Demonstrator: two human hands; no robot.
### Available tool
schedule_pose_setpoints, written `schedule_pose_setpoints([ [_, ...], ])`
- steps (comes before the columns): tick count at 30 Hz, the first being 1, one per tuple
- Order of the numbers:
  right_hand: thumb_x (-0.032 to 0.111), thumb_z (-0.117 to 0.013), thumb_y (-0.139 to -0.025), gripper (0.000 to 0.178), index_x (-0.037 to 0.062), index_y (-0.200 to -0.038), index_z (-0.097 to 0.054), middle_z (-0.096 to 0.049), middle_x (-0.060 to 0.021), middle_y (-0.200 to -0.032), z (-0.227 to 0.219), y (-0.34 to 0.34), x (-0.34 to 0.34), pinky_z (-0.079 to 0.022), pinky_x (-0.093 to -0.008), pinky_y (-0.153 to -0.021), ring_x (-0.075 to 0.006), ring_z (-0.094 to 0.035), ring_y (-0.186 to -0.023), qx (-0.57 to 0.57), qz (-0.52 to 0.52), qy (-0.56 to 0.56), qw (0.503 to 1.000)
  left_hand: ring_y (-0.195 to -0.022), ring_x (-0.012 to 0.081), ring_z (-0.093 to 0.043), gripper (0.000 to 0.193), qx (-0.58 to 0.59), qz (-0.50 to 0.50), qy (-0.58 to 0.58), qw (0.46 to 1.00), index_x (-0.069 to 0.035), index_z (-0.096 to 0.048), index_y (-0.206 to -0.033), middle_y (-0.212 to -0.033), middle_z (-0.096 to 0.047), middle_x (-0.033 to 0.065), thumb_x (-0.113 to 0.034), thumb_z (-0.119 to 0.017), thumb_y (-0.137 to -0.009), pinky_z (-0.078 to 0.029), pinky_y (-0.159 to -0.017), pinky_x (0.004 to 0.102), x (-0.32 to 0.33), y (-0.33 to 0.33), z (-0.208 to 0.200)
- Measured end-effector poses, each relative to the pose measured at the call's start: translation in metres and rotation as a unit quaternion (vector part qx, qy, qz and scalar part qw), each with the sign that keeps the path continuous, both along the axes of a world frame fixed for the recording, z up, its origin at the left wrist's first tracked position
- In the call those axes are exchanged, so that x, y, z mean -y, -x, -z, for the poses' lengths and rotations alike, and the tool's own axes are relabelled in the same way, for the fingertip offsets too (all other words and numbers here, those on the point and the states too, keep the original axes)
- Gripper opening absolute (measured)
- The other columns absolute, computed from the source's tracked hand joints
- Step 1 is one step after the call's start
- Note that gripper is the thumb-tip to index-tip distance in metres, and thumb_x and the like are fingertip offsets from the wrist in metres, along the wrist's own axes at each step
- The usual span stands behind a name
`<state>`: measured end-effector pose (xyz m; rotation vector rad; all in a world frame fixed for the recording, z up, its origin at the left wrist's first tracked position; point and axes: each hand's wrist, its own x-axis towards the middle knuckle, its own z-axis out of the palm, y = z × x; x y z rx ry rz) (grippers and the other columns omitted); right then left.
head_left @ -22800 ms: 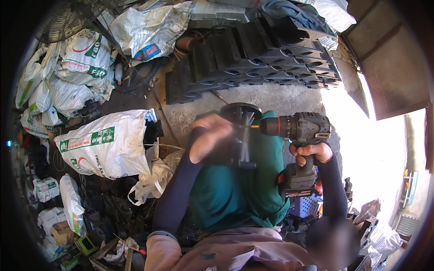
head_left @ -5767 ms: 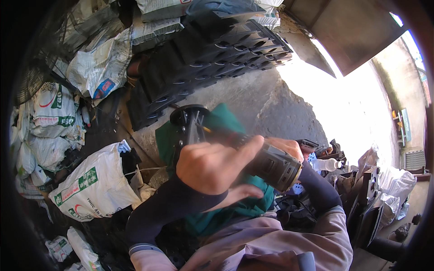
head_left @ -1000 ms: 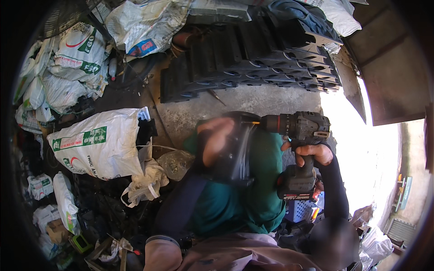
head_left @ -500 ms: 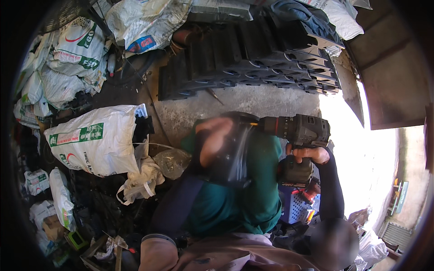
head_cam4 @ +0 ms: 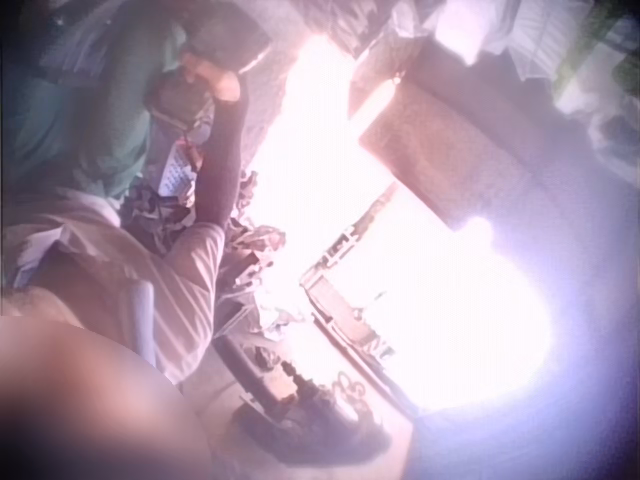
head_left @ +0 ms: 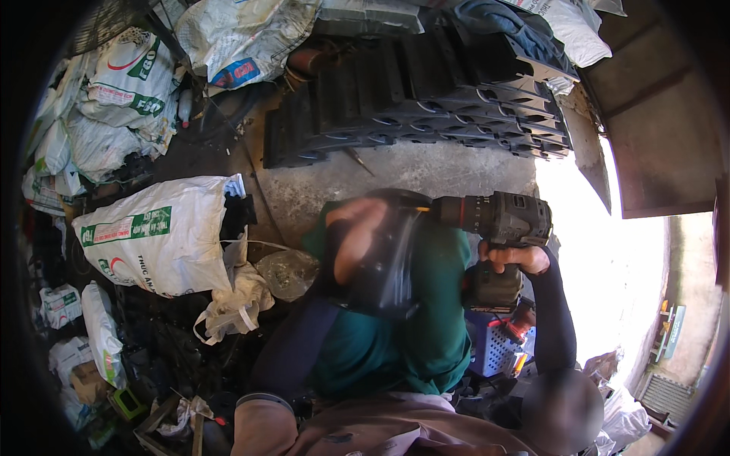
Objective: The person sits on the floor and uses a cordless drill to fasten screws into a black plastic component. They then pick up a second plastic part, align it with the first, and continue fastening screws to join the two pieces together.
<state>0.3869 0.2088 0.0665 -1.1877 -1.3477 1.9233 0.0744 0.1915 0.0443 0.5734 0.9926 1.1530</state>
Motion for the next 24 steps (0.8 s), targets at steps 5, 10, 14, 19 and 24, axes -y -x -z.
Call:
schedule_pose_setpoints([
  [5, 0.008, -0.067, -0.073, 0.052, -0.0026, -0.122, -0.053, -0.066, -0.0126, -0.084, -0.008, 0.004, -0.004, -0.050, -0.0292, -0.058, -0.0185, -0.061, -0.065, 0.079, -0.060, -0.008, 0.995, -0.071, 0.0142, -0.066, 0.019, -0.007, -0.010, 0.002, 1.000, 0.005, -0.063, -0.103, -0.088, -0.069, 0.0102, -0.010, -0.054, -0.097, -0.054, -0.067, 0.0267, -0.001, 0.000, 0.006],
  [10, 0.008, -0.068, -0.074, 0.048, -0.0014, -0.119, -0.055, -0.066, -0.0115, -0.084, -0.004, 0.002, -0.009, -0.049, -0.0276, -0.057, -0.0161, -0.060, -0.064, 0.062, -0.065, -0.022, 0.996, -0.069, 0.0129, -0.063, 0.021, -0.063, -0.048, -0.009, 0.997, 0.005, -0.066, -0.095, -0.082, -0.068, 0.0086, -0.015, -0.058, -0.096, -0.050, -0.065, 0.0254, 0.000, 0.002, -0.002],
  [14, 0.008, -0.068, -0.075, 0.045, -0.0004, -0.117, -0.057, -0.066, -0.0106, -0.085, 0.027, -0.018, -0.008, -0.048, -0.0262, -0.055, -0.0142, -0.059, -0.063, 0.006, -0.064, -0.045, 0.997, -0.072, 0.0152, -0.060, 0.043, -0.329, -0.112, -0.069, 0.935, 0.003, -0.068, -0.078, -0.073, -0.066, 0.0085, -0.033, -0.056, -0.096, -0.046, -0.068, 0.0284, -0.031, 0.009, -0.008],
  [19, 0.008, -0.069, -0.076, 0.041, 0.0008, -0.115, -0.058, -0.066, -0.0095, -0.085, 0.070, -0.034, 0.004, -0.047, -0.0246, -0.053, -0.0118, -0.059, -0.062, -0.161, -0.043, -0.104, 0.980, -0.056, 0.0144, -0.051, 0.054, -0.267, -0.063, -0.063, 0.959, 0.000, -0.058, -0.060, -0.054, -0.054, 0.0061, -0.040, -0.054, -0.096, -0.041, -0.059, 0.0344, -0.065, -0.012, 0.005],
  [24, 0.006, -0.068, -0.075, 0.029, 0.0013, -0.103, -0.063, -0.065, -0.0068, -0.084, 0.049, -0.044, 0.003, -0.047, -0.0242, -0.054, -0.0105, -0.058, -0.064, -0.001, -0.072, -0.095, 0.993, -0.048, 0.0137, -0.045, 0.054, -0.251, -0.019, -0.068, 0.965, -0.001, -0.054, -0.054, -0.049, -0.048, 0.0030, -0.036, -0.055, -0.095, -0.038, -0.053, 0.0325, -0.063, -0.016, 0.001],
])
